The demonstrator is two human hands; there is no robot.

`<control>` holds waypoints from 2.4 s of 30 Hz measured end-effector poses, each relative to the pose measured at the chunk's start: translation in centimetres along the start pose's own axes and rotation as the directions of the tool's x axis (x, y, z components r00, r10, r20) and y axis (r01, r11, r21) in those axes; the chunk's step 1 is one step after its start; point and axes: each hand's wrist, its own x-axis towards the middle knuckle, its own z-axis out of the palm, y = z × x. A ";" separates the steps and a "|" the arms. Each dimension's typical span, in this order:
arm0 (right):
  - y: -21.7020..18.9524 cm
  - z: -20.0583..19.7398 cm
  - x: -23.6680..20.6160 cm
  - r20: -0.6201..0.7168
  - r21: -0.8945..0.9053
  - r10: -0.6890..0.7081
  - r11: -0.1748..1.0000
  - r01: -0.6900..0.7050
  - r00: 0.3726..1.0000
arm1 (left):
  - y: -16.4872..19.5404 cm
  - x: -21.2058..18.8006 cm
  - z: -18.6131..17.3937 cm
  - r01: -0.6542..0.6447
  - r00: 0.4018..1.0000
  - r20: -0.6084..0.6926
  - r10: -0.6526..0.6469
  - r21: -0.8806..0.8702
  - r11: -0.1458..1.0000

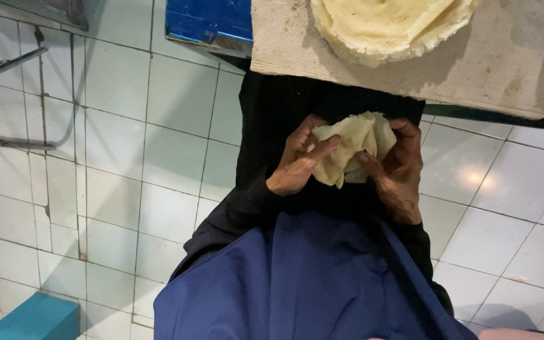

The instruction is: The person sits on a stool in front of a low table holding a stack of thin round pastry wrappers. They peel a single thin wrapper off the stack, stretch and separate it with both hands over their lap, and place it onto a growing pile on a board on the table, repeating this cycle throughout the clip.

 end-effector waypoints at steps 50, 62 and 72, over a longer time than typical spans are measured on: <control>2.4 -1.8 -0.8 -0.166 0.131 0.075 0.990 -0.054 0.983 | 3.5 1.5 3.4 0.004 0.995 0.086 -0.047 0.443 0.897; 1.3 -2.3 -0.2 -0.192 0.268 0.094 0.963 -0.040 0.977 | 3.0 2.9 3.6 -0.105 0.992 0.113 0.057 0.478 0.872; 2.6 -3.0 0.0 -0.128 0.456 0.030 0.889 0.032 0.991 | 1.6 3.3 3.4 -0.024 0.995 0.095 0.004 0.214 0.977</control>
